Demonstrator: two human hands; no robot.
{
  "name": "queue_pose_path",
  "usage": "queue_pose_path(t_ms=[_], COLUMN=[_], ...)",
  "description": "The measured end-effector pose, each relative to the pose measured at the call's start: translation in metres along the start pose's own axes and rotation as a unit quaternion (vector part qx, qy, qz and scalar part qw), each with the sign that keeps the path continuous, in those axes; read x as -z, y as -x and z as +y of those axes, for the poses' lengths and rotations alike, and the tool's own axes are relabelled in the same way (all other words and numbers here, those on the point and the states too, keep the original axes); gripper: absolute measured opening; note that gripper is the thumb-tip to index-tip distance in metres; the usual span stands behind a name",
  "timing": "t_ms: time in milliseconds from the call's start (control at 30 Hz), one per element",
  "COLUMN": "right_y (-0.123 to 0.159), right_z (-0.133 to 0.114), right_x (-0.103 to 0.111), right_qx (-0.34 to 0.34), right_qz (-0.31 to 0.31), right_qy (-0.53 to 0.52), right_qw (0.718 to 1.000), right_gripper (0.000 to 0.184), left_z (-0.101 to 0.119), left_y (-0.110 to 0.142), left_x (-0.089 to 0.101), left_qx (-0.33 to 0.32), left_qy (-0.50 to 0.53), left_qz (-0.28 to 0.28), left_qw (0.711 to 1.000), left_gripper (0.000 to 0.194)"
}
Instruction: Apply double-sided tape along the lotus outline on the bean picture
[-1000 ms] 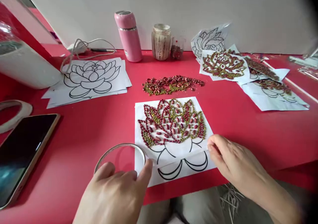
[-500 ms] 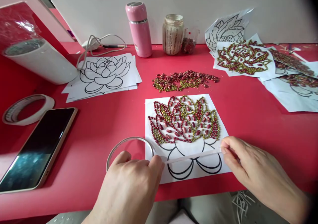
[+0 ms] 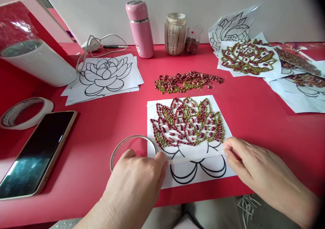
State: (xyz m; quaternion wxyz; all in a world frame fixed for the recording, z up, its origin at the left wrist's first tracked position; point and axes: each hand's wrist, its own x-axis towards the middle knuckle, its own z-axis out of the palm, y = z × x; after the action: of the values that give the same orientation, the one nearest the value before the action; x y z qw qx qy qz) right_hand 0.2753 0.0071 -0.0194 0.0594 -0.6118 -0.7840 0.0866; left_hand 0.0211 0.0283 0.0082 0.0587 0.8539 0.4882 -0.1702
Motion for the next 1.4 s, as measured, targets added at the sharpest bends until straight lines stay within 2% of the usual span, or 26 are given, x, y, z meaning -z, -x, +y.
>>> queue_pose_path(t_ms=[200, 533, 967, 1067, 1267, 1400], right_y=[-0.0021, -0.0073, -0.0100, -0.0095, -0.0070, -0.0060], right_z=[-0.0003, -0.0061, -0.0081, -0.0071, -0.0033, -0.0026], right_x=[0.0014, 0.0068, 0.0098, 0.0085, 0.0028, 0.0023], right_qx=[0.008, 0.001, -0.006, 0.001, 0.015, 0.019], right_qz=[-0.011, -0.026, -0.031, -0.022, 0.005, -0.001], right_qy=[-0.014, -0.001, 0.014, 0.013, 0.023, 0.017], right_qw=[1.000, 1.000, 0.999, 1.000, 1.000, 1.000], right_gripper=[0.024, 0.019, 0.020, 0.020, 0.019, 0.019], left_z=[0.0014, -0.0050, -0.0042, -0.0041, -0.0045, -0.0036], left_y=[-0.0032, -0.0053, -0.0080, -0.0078, -0.0073, -0.0074], left_x=[0.0031, -0.0060, -0.0049, -0.0038, 0.0012, 0.0028], left_qx=[0.005, 0.018, 0.026, 0.020, -0.032, -0.024], left_qy=[-0.008, 0.044, 0.045, 0.029, -0.031, -0.033], left_qz=[-0.007, -0.015, -0.040, -0.035, 0.011, 0.023], left_qw=[1.000, 0.999, 0.998, 0.999, 0.999, 0.999], left_gripper=[0.026, 0.030, 0.032, 0.031, 0.030, 0.029])
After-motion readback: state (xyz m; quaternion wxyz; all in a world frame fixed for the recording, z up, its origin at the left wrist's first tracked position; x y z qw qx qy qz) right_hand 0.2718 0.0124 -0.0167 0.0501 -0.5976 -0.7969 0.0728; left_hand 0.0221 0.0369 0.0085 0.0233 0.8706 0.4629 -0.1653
